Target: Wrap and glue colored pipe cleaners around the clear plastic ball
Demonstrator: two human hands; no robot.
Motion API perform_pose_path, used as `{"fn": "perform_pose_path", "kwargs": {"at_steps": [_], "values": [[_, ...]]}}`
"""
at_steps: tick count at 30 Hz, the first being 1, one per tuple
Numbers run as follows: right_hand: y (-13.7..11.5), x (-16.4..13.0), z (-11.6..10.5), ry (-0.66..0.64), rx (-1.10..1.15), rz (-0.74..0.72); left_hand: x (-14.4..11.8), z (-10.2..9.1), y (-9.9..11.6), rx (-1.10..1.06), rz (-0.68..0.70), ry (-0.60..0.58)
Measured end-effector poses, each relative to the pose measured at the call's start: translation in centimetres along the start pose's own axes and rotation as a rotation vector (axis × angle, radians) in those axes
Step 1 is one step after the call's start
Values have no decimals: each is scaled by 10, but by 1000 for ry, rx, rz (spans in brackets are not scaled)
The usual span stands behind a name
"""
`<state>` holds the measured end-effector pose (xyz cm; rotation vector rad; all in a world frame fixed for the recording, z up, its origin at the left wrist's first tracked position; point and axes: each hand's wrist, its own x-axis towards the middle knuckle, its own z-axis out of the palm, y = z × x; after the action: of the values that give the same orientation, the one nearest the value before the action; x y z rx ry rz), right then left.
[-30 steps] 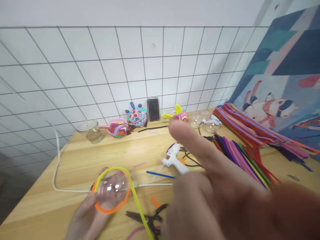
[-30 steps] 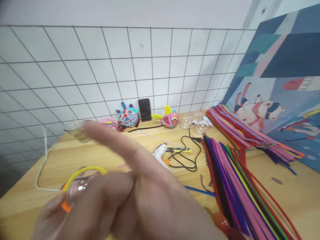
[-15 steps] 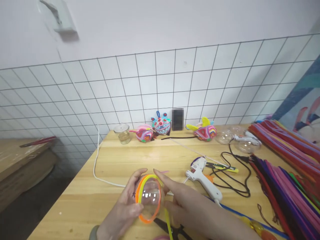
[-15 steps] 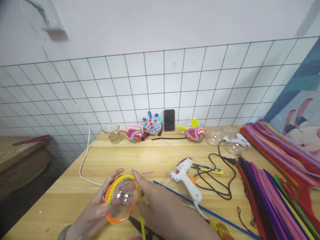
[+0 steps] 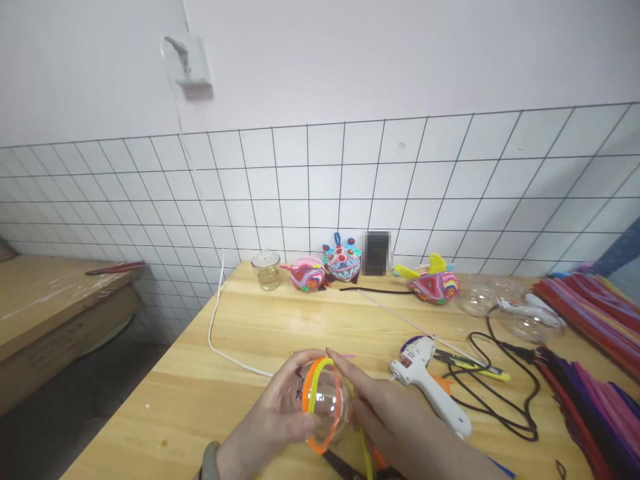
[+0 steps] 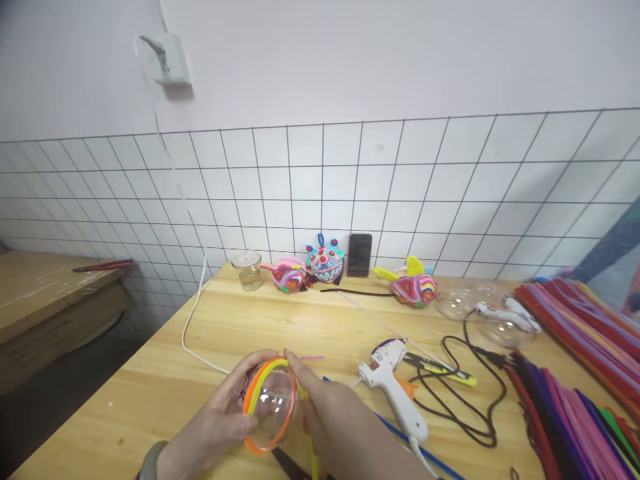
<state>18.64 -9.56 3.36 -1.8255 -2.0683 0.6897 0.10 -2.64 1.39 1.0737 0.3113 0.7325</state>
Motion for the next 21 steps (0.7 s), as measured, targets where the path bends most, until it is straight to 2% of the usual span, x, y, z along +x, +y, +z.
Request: {"fn": "perform_pose_path", "kwargs": {"at_steps": [2, 4, 8, 11, 13, 15, 21], "values": [[-1, -2, -6, -20, -160, 63, 0, 2, 0, 12, 1, -1], [-3, -6, -14, 17, -210, 74, 0, 3, -1, 9, -2, 12], [-6, -16, -32, 104, 54, -12, 0, 2, -6, 16, -11, 30], [-9, -19, -39, 98, 199, 59, 1, -2, -12, 54, -1, -2], [-10, -19, -41, 152, 214, 87, 2, -5, -15, 85, 3, -39], [-10, -18, -40, 193, 216, 42, 3, -6, -16, 114, 3, -72], [-9, -12, -31, 179, 196, -113, 2, -4, -15, 197, -38, -150]]}}
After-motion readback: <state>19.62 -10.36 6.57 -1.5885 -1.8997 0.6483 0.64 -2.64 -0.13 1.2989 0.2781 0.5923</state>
